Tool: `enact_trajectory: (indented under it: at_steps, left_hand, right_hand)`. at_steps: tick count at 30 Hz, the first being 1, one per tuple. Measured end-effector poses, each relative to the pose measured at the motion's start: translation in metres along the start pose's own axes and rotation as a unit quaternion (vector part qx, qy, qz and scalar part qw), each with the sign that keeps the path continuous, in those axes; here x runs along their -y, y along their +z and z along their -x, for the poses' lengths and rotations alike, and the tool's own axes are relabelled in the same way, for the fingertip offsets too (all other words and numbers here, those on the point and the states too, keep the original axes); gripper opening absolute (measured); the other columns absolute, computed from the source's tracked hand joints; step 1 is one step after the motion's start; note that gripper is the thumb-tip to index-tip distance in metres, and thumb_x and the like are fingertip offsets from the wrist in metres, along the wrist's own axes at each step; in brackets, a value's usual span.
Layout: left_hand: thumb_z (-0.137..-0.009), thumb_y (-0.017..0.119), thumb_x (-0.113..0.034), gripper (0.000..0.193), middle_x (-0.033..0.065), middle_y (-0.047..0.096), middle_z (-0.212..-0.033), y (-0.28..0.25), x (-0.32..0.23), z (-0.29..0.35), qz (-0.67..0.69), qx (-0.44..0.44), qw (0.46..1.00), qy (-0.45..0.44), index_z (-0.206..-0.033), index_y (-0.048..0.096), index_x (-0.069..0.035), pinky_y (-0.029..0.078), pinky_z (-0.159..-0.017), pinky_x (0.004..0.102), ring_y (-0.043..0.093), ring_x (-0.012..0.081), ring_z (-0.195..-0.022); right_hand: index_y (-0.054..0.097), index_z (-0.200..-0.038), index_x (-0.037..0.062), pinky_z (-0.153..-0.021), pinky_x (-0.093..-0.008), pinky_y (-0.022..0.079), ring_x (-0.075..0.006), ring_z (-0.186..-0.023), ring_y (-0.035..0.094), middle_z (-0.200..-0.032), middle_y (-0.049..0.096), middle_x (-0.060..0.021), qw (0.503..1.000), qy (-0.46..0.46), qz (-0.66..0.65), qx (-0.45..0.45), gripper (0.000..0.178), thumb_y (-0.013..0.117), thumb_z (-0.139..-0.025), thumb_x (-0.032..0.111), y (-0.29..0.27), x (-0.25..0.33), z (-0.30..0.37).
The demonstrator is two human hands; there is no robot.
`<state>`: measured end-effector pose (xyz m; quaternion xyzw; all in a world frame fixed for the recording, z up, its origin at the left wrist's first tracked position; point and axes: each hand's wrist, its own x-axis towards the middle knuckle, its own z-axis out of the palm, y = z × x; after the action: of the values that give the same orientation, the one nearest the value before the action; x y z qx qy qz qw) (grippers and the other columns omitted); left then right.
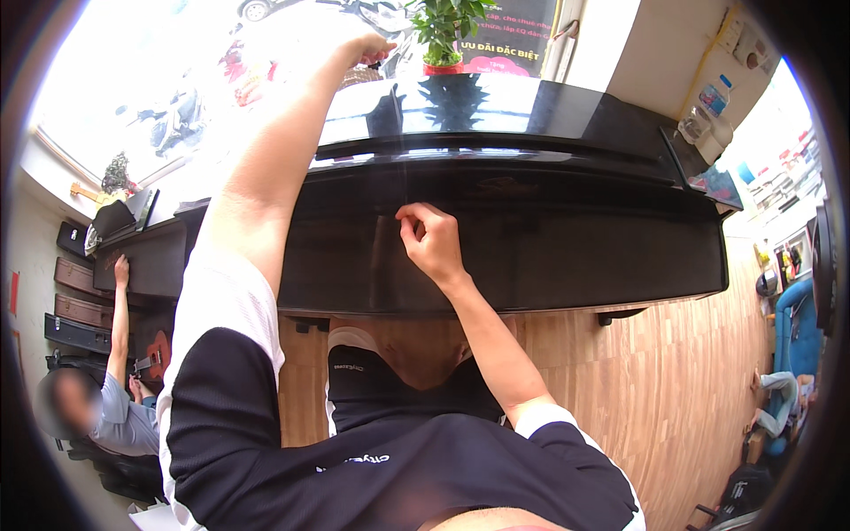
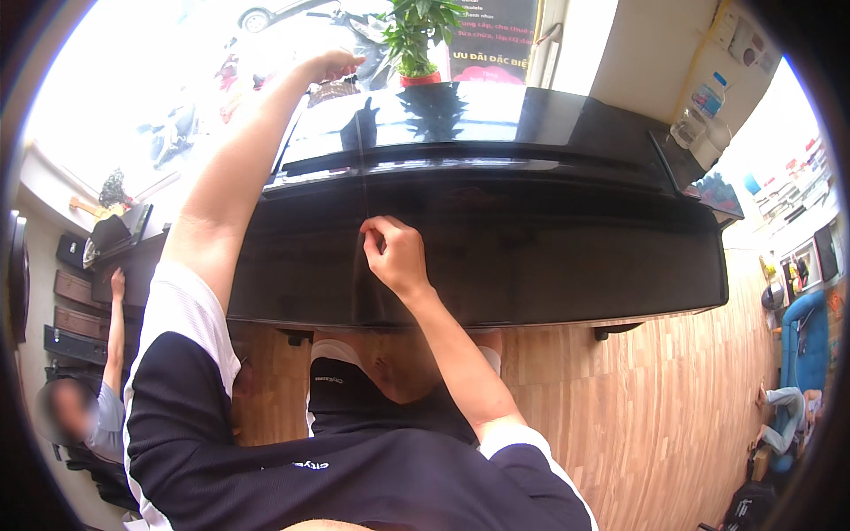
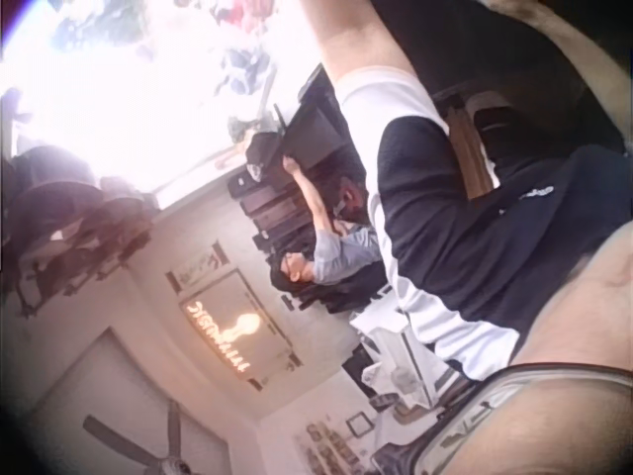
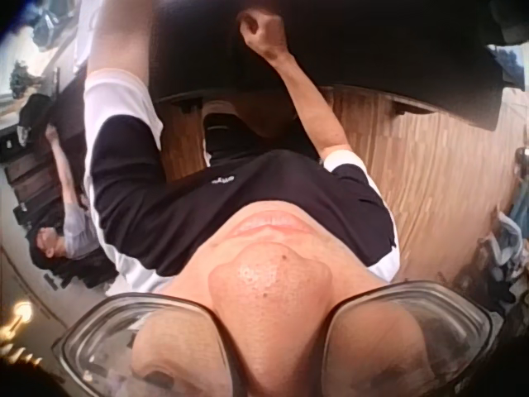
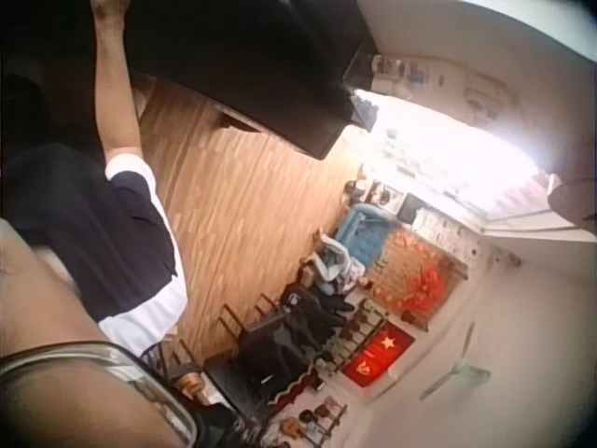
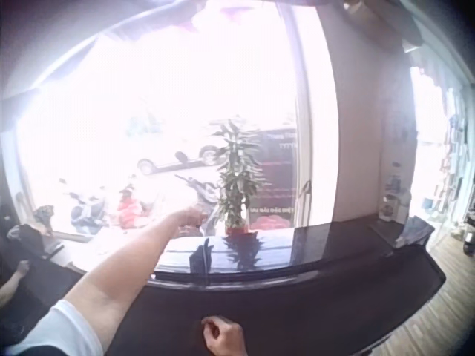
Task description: The person repeatedly ties and unties small rubber bands or strings with both hands in front of a piano. The person picks up the bands, loops them, and ties knots, then places them on the piano surface. The task involves repetitive hand manipulation of small elastic bands.
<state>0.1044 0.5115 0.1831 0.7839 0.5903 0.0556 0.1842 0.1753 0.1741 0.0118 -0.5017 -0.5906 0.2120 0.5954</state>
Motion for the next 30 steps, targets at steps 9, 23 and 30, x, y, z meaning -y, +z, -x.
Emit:
enact_trajectory:
  at_steps: [9,23,30]
  left_hand:
    - [-0.092,0.067,-0.031,0.026,-0.0001,0.057,-0.059,0.039,-0.006,0.008,0.187,-0.017,0.982,0.025,-0.079,0.070,-0.009,0.039,-0.046,0.0229,0.048,0.0077,-0.049]
    - [-0.087,0.070,-0.044,0.044,0.0088,0.068,-0.109,0.079,0.052,-0.064,0.127,-0.132,0.979,0.088,-0.116,0.071,-0.011,0.049,-0.091,0.0352,0.062,0.0204,-0.102]
    - [-0.084,0.075,-0.042,0.056,0.0130,0.070,-0.109,0.081,0.071,-0.056,0.166,-0.191,0.959,0.124,-0.127,0.064,-0.008,0.052,-0.091,0.0345,0.066,0.0207,-0.101]
  right_hand:
    - [0.067,-0.094,0.0009,-0.055,-0.0280,0.052,-0.0194,-0.064,0.067,-0.085,0.064,-0.0106,0.983,-0.120,0.007,-0.140,0.010,0.063,-0.086,-0.005,0.003,-0.013,-0.001]
    - [0.073,-0.086,0.0048,-0.061,-0.0336,0.054,-0.0260,-0.069,0.069,-0.092,0.070,-0.0101,0.995,-0.028,0.045,-0.084,0.011,0.067,-0.080,-0.002,0.009,-0.019,-0.001]
    - [0.072,-0.086,0.0071,-0.058,-0.0348,0.051,-0.0250,-0.062,0.064,-0.094,0.061,-0.0081,0.992,-0.018,0.096,-0.077,0.012,0.066,-0.081,-0.002,0.010,-0.005,-0.003]
